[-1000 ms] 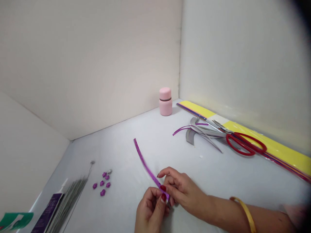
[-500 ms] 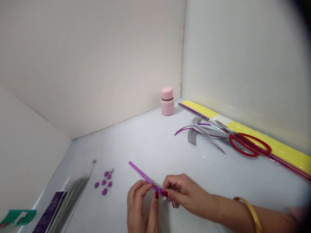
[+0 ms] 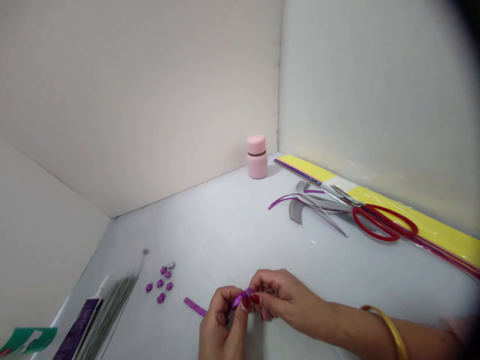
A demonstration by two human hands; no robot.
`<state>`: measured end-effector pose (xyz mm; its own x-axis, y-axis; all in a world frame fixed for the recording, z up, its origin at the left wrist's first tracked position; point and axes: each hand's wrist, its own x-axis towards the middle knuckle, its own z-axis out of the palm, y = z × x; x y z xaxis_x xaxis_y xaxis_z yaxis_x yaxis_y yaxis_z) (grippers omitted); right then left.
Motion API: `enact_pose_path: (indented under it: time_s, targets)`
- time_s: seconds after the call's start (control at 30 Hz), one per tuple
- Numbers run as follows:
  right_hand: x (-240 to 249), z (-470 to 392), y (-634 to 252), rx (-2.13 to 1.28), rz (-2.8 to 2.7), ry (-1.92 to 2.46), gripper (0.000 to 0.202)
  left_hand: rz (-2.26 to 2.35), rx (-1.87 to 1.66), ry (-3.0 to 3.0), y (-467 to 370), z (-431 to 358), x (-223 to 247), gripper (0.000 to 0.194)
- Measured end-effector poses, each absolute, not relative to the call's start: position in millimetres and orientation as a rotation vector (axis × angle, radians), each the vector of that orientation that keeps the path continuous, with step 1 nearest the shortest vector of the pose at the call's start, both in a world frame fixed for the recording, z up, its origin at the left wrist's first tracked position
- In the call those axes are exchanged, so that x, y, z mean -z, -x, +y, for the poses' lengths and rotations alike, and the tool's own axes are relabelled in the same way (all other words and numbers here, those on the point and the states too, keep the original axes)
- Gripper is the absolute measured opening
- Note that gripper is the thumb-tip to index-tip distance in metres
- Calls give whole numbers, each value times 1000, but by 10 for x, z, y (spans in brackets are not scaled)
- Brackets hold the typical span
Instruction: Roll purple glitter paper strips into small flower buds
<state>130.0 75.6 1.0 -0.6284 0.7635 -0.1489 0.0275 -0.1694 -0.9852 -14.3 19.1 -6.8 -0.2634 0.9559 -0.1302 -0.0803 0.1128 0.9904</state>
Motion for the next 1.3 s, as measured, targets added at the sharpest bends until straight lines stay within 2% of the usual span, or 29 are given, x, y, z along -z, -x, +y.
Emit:
enact_pose_path:
  time_s: [0.1, 0.27, 0.8, 1.07, 1.3]
  targets:
    - [-7, 754, -1294, -1871, -1560, 930, 21, 1297, -1335, -827, 138, 221, 30, 26]
    - [9, 765, -1295, -1875, -1568, 907, 21, 1357, -1109, -765, 177, 247, -37, 42]
    - [12, 768, -1296, -1966, -1487, 936, 24, 1358, -1094, -630, 207, 227, -52, 30]
    - [32, 755, -1303, -1962, -1530, 946, 15, 1389, -1154, -594, 180, 231, -45, 30]
    - [16, 763, -1318, -1996, -1545, 965, 16, 1394, -1114, -476, 159, 239, -81, 32]
